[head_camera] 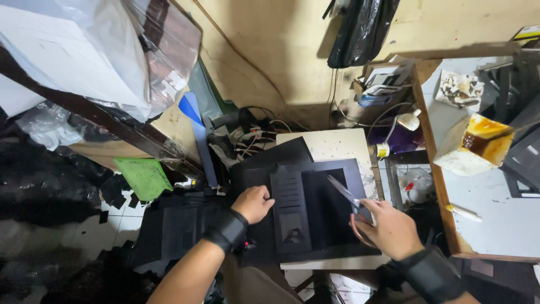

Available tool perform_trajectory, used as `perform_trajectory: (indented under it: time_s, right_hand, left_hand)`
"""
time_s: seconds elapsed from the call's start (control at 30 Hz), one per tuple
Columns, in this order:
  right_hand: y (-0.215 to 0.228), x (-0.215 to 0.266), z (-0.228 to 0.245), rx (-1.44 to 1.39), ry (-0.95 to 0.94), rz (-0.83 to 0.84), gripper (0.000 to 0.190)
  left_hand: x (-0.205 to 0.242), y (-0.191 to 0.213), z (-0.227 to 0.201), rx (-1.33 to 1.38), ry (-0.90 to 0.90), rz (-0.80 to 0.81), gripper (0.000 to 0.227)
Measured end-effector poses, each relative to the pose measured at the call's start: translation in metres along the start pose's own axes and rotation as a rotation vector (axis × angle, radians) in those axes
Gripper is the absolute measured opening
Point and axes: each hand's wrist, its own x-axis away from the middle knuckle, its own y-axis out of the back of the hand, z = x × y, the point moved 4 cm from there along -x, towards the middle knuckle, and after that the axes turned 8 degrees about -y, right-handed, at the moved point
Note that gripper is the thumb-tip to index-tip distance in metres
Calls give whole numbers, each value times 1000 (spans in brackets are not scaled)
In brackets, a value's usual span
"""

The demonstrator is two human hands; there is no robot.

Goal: The person cuts a black sheet with scissors at a cluttered workbench, then peels a transparent plastic sheet and fits it into a black frame, pressing it in place. They assemble the frame components together and set the finished frame aside.

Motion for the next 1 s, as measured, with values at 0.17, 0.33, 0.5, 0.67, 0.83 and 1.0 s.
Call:
perform_trajectory:
  time_s: [0.17, 0.33, 0.5, 0.67, 0.83, 1.0]
  right_hand:
    - [-14, -25, 25, 27, 23, 119, 54]
    - [-27, -49, 34, 35, 20, 166, 49]
    - [-41, -53, 32, 97, 75, 174, 46]
    - [-37, -51, 14, 83, 6, 155, 56]
    - [31, -1, -25, -174, -42, 39, 49]
    - [70, 42, -122, -198, -154, -20, 61]
  left_hand:
    - [30, 2, 21, 9, 59, -66, 28]
    - [45, 14, 41, -46, 151, -136, 39]
    - [59, 25, 46, -65, 195, -205, 48]
    - [72, 57, 24, 53, 445, -167, 80]
    - [71, -23, 101, 200, 410, -180, 115]
    - [65, -28, 105, 384, 454, -245, 83]
